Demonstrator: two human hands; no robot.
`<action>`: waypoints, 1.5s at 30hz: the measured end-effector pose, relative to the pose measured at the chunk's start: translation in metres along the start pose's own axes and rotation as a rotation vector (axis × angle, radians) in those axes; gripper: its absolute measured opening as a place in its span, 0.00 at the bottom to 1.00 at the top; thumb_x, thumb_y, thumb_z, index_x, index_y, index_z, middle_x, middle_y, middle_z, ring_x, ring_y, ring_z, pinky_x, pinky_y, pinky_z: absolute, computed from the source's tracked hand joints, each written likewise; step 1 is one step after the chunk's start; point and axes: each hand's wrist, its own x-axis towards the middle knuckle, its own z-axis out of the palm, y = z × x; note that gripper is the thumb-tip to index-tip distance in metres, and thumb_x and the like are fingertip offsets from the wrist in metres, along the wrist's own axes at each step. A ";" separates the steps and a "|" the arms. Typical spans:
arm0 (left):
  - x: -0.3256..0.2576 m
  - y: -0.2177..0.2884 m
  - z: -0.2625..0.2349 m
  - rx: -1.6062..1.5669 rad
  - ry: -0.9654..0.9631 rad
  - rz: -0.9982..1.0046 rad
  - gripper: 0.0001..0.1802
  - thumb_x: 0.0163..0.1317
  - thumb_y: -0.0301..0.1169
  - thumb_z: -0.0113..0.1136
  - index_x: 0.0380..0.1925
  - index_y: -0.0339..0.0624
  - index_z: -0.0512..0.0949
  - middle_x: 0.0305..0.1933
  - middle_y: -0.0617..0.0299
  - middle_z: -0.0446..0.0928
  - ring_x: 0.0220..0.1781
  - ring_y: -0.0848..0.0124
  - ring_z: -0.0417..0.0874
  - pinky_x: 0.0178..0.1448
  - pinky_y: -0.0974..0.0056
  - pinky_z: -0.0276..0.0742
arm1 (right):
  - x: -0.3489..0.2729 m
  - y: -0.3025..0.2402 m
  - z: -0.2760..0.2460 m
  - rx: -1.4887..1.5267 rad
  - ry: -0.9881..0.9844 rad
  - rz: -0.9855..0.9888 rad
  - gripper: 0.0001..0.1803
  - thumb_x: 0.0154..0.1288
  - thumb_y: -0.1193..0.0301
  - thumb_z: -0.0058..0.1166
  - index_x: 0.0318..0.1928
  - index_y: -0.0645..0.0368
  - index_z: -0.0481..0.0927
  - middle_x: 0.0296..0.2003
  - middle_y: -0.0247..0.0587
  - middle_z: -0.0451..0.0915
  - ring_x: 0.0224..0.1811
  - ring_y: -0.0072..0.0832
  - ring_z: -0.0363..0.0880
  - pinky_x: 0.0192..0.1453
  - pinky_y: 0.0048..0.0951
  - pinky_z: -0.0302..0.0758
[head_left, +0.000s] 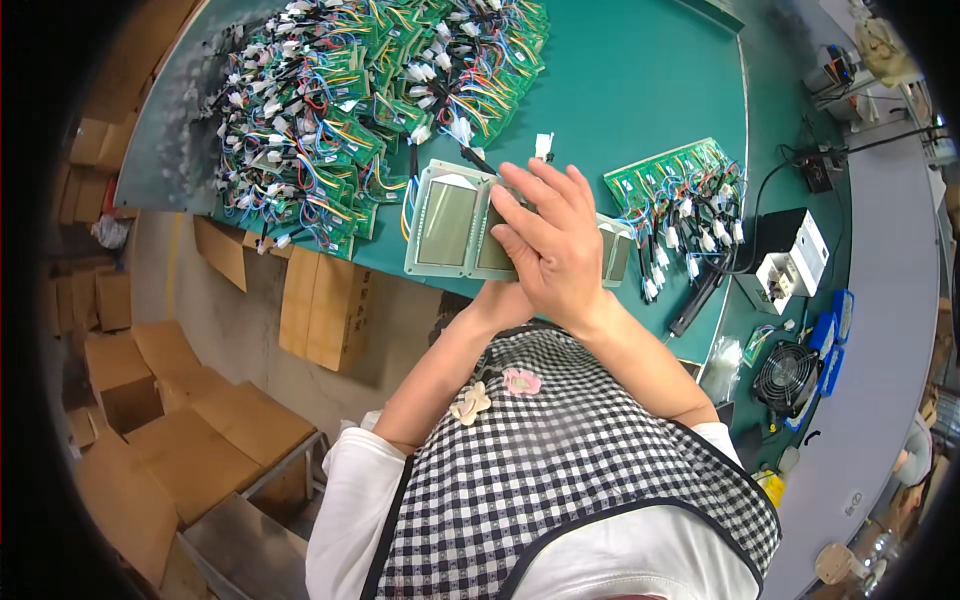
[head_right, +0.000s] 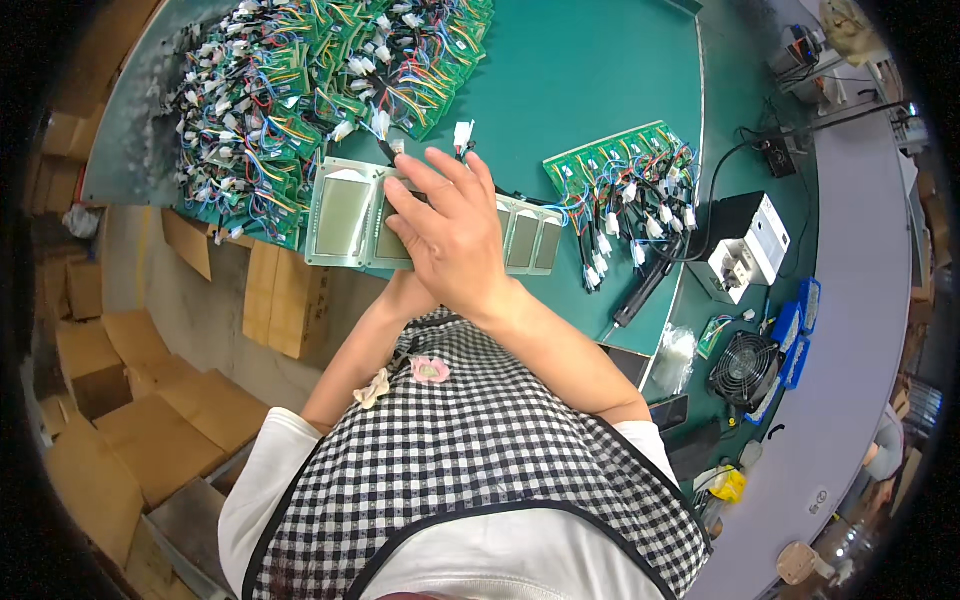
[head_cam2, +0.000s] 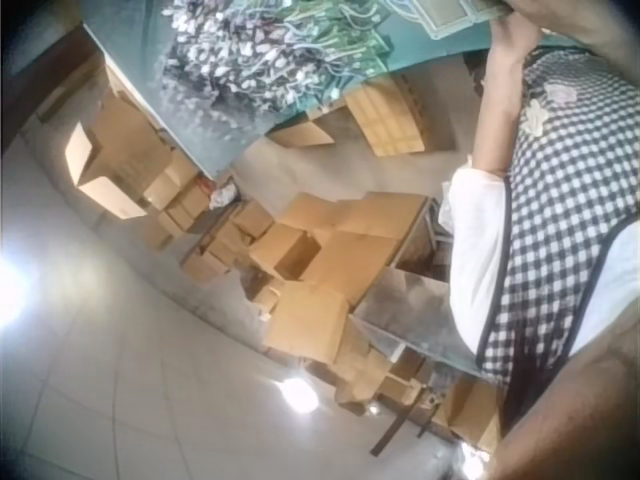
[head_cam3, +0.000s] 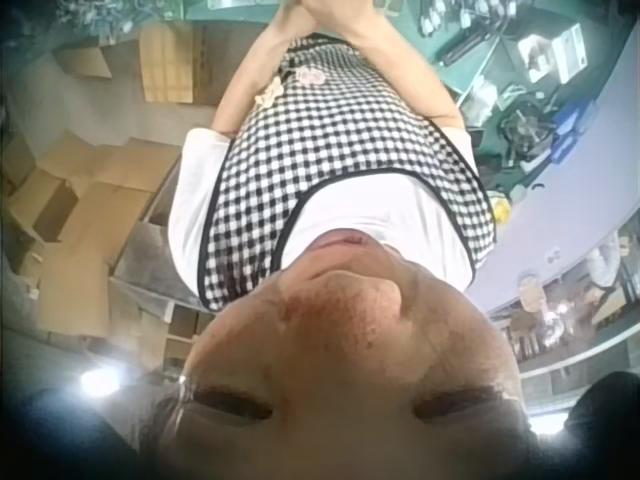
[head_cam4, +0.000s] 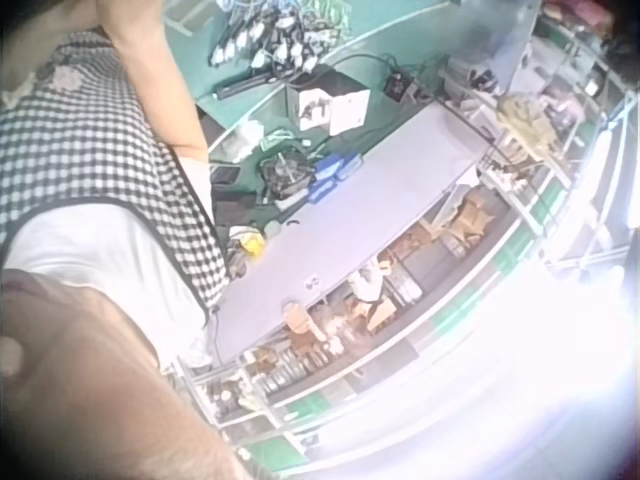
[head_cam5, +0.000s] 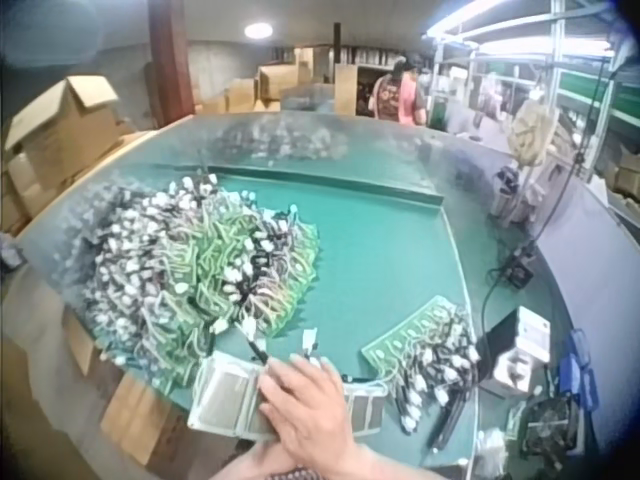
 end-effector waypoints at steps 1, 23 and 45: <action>0.000 0.000 0.000 0.002 0.001 -0.001 0.24 0.58 0.24 0.50 0.55 0.37 0.58 0.57 0.53 0.61 0.59 0.65 0.63 0.59 0.61 0.62 | -0.002 0.002 0.001 0.001 0.010 -0.008 0.16 0.49 0.72 0.57 0.43 0.55 0.80 0.51 0.41 0.73 0.54 0.42 0.68 0.59 0.49 0.57; 0.003 -0.006 0.010 -0.041 0.088 -0.109 0.21 0.57 0.23 0.50 0.52 0.36 0.61 0.53 0.54 0.64 0.56 0.66 0.66 0.56 0.62 0.65 | 0.024 0.003 -0.020 0.269 -0.404 0.197 0.12 0.41 0.68 0.63 0.20 0.59 0.72 0.22 0.39 0.70 0.30 0.38 0.70 0.37 0.36 0.64; 0.009 0.021 0.011 -0.537 0.089 -0.527 0.17 0.61 0.26 0.48 0.50 0.34 0.62 0.48 0.57 0.67 0.44 0.71 0.75 0.36 0.64 0.83 | 0.033 0.026 -0.030 0.320 -0.286 0.285 0.10 0.44 0.69 0.62 0.24 0.63 0.76 0.23 0.38 0.74 0.28 0.30 0.73 0.35 0.30 0.69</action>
